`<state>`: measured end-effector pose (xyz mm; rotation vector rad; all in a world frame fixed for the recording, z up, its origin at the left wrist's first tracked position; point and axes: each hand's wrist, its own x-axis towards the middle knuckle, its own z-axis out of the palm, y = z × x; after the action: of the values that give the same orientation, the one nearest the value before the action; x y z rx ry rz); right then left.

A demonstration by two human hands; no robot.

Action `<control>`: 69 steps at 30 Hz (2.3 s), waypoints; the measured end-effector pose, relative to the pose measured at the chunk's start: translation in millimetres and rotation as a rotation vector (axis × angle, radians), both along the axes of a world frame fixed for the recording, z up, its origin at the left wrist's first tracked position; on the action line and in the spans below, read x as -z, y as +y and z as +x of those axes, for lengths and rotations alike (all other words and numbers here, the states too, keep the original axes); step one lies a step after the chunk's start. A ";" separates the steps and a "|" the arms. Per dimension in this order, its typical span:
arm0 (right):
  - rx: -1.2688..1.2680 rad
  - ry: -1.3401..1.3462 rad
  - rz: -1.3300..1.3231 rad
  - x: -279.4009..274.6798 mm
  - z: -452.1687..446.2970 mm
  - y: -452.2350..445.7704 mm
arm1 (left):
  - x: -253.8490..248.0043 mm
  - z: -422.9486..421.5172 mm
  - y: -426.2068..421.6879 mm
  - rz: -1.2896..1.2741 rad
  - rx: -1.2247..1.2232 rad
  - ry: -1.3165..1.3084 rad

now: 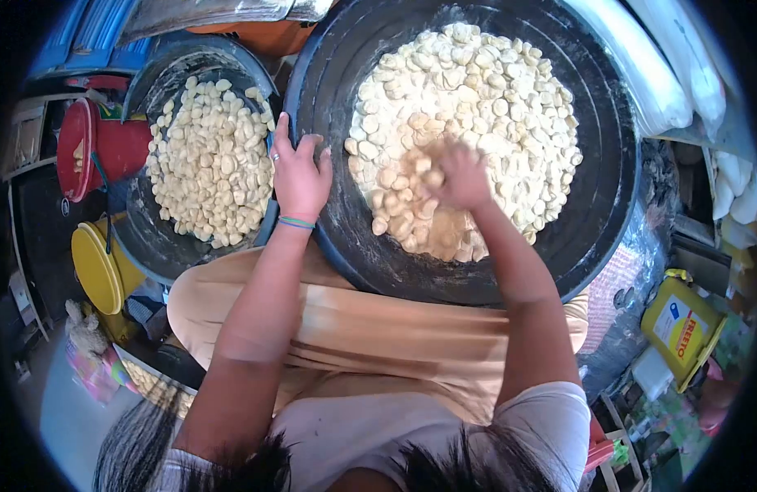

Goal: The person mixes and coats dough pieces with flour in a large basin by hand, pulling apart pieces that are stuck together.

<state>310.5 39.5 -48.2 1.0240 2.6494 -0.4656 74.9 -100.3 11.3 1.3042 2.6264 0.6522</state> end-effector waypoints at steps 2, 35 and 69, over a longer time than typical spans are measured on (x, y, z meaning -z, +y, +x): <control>0.313 0.121 0.263 62.5 16.2 37.5 | -1.8 -0.2 2.5 -0.012 -0.009 -0.011; 0.159 0.115 -0.042 66.3 -148.6 93.7 | 1.0 -1.2 4.8 -0.030 0.004 0.049; -0.097 0.408 -0.442 71.8 -98.4 47.2 | 1.0 -1.1 4.1 -0.044 -0.006 0.064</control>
<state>212.1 86.7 -120.0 0.7178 2.7151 -1.2860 73.7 -96.1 10.3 1.3271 2.6798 0.5591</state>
